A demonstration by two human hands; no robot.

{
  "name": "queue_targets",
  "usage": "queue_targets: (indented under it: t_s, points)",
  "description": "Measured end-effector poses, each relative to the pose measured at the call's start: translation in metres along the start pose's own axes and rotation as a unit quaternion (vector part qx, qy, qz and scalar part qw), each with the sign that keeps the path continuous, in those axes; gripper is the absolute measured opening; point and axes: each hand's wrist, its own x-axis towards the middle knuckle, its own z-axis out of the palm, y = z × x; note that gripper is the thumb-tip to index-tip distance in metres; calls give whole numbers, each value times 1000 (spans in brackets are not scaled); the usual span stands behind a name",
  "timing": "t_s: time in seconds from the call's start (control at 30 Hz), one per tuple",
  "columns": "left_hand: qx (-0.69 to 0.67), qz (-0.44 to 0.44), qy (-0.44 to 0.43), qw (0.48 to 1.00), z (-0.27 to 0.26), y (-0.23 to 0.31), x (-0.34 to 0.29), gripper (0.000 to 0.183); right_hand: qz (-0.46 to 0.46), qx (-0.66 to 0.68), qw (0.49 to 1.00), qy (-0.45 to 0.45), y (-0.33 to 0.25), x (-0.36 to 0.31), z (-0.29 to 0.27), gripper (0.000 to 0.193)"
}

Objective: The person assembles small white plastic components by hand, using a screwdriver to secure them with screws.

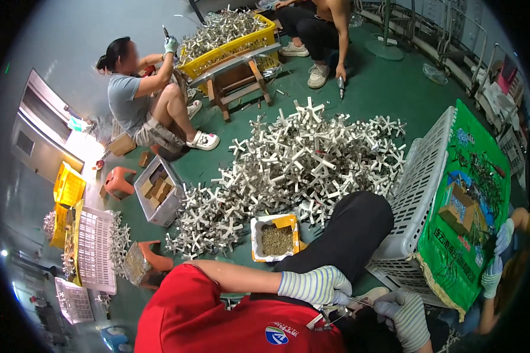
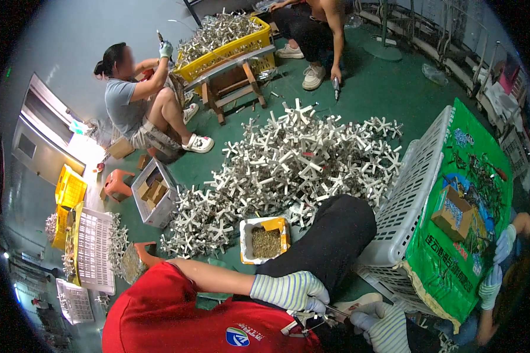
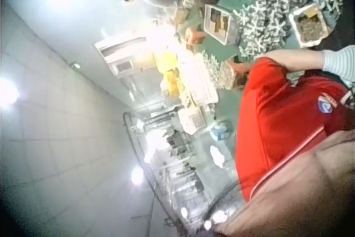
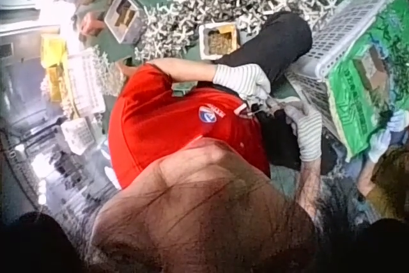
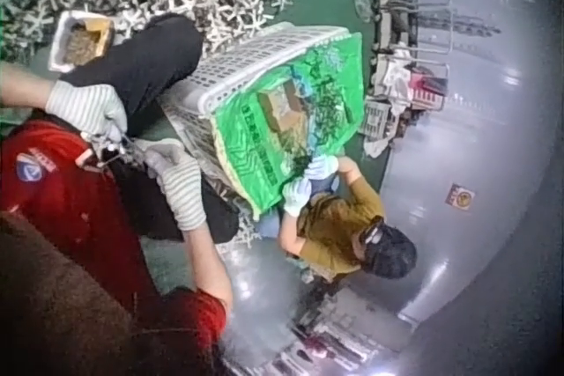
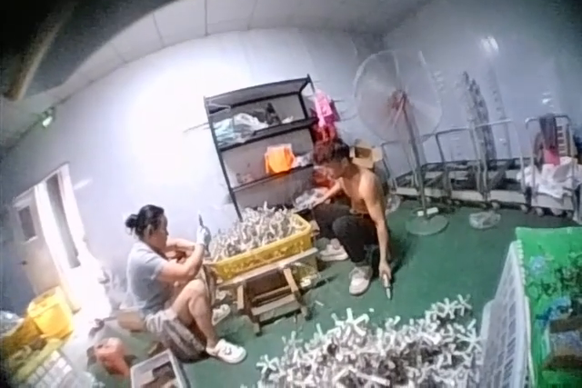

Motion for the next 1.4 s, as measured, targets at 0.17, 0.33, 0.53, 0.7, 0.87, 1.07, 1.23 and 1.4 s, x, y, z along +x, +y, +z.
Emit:
queue_targets:
  t_s: [0.17, 0.33, 0.53, 0.7, 0.87, 1.07, 1.23, 1.4]
  points:
    - [-51, -19, -45, 997, -8, 1, 0, 21, -405, -288, 853, 163, 18, 3, 7, 21]
    - [-63, 49, -47, 996, -7, 1, 3, 15, -400, -511, 760, 25, 10, -13, 8, 14]
    - [-54, 15, -60, 997, -1, -7, 4, 11, -80, -71, 994, 3, 12, 6, 9, 17]
    - [-21, -32, -69, 997, -11, 10, 3, 10, 14, 33, 999, -13, 8, 6, 12, 17]
    - [-222, -167, -104, 955, -22, 25, -3, 16, -29, 27, 998, 41, 13, -3, 16, 19]
    - [-242, -144, -57, 958, -15, 29, -10, 16, -344, -264, 896, 92, 28, -12, 16, 21]
    - [-113, -2, -4, 994, -2, 17, -2, 17, -331, -317, 885, 81, 29, -19, 12, 21]
    - [-38, 20, -5, 999, 0, 8, 8, 14, -254, -287, 921, 73, 28, -22, 16, 21]
